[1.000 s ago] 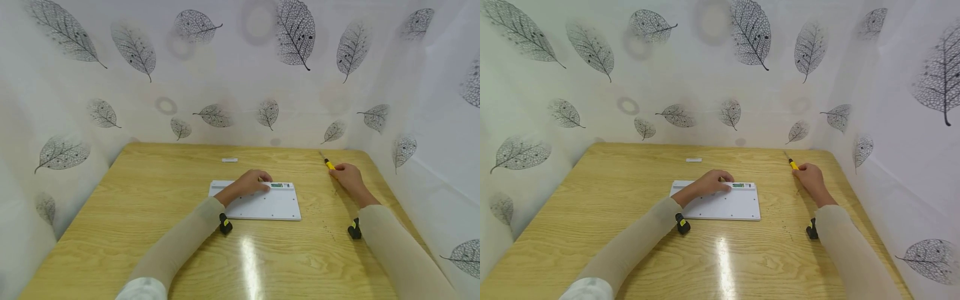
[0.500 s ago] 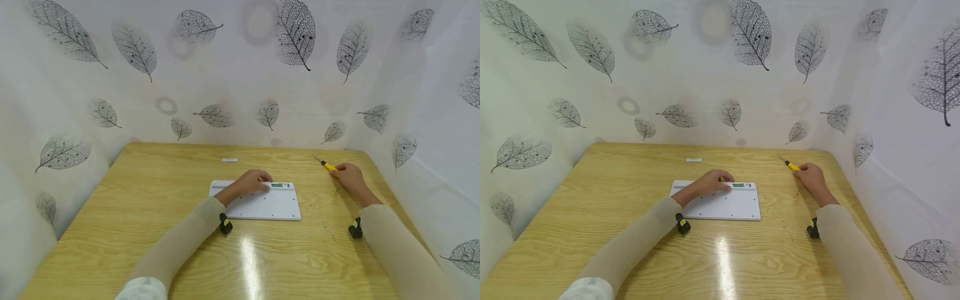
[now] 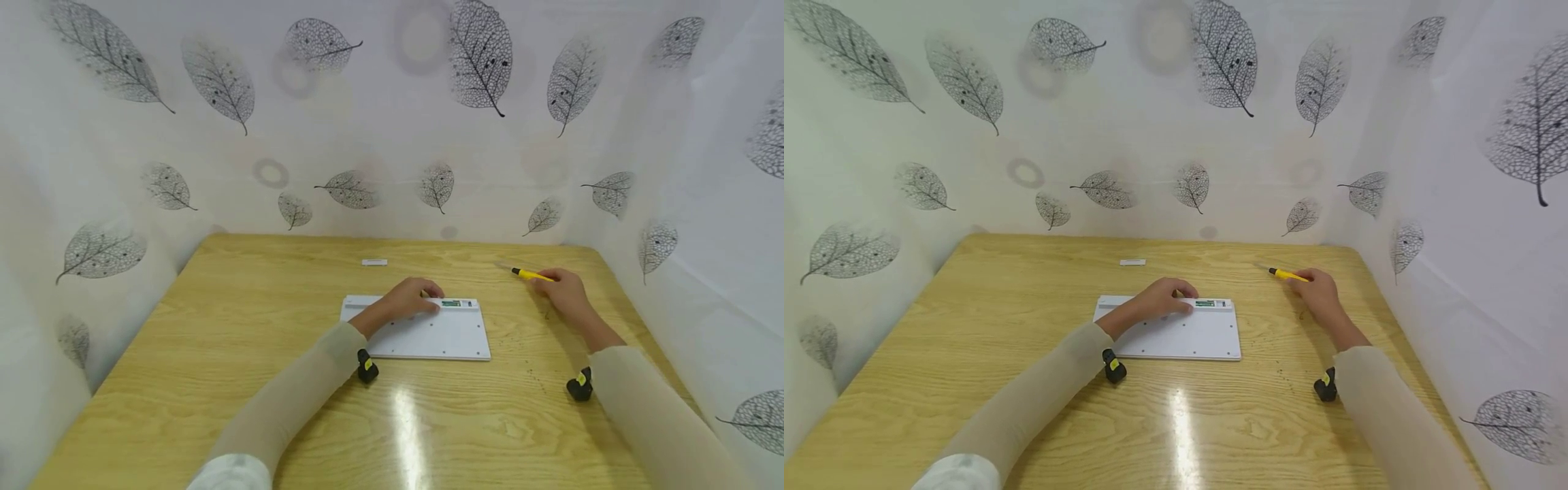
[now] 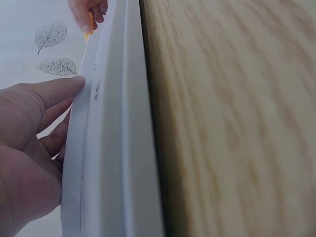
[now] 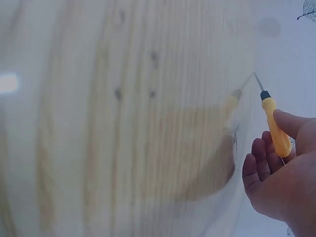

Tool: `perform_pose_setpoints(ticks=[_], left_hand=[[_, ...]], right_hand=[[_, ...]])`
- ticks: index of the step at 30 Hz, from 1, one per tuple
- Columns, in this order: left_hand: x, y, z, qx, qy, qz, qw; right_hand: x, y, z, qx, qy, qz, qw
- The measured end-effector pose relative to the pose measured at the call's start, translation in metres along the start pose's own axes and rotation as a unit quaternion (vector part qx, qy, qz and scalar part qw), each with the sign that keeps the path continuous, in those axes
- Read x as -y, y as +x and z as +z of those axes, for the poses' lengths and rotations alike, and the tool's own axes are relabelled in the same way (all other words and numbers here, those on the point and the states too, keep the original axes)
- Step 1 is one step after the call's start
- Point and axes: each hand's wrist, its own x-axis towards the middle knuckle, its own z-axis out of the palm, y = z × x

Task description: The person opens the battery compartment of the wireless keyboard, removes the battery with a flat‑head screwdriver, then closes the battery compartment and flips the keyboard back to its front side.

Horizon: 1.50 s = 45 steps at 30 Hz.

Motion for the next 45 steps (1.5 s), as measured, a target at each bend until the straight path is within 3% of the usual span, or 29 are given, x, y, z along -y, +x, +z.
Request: perform_pose_setpoints(ticks=[17,27,36,45], left_hand=[[-0.002,-0.005,0.001,-0.009,0.016,-0.003,0.9998],[-0.002,-0.004,0.002,-0.013,0.013,0.003,0.9998],[-0.002,-0.003,0.003,-0.010,0.015,0.006,0.9998],[-0.001,-0.002,0.003,-0.011,0.013,0.009,0.9998]], right_hand=[[0.027,-0.011,0.010,0.000,0.082,-0.048,0.9955],[0.047,-0.015,0.017,-0.033,0.194,-0.069,0.9781],[0.057,-0.021,0.025,-0.088,0.207,-0.104,0.9688],[0.074,-0.033,0.034,-0.105,0.221,-0.113,0.9630]])
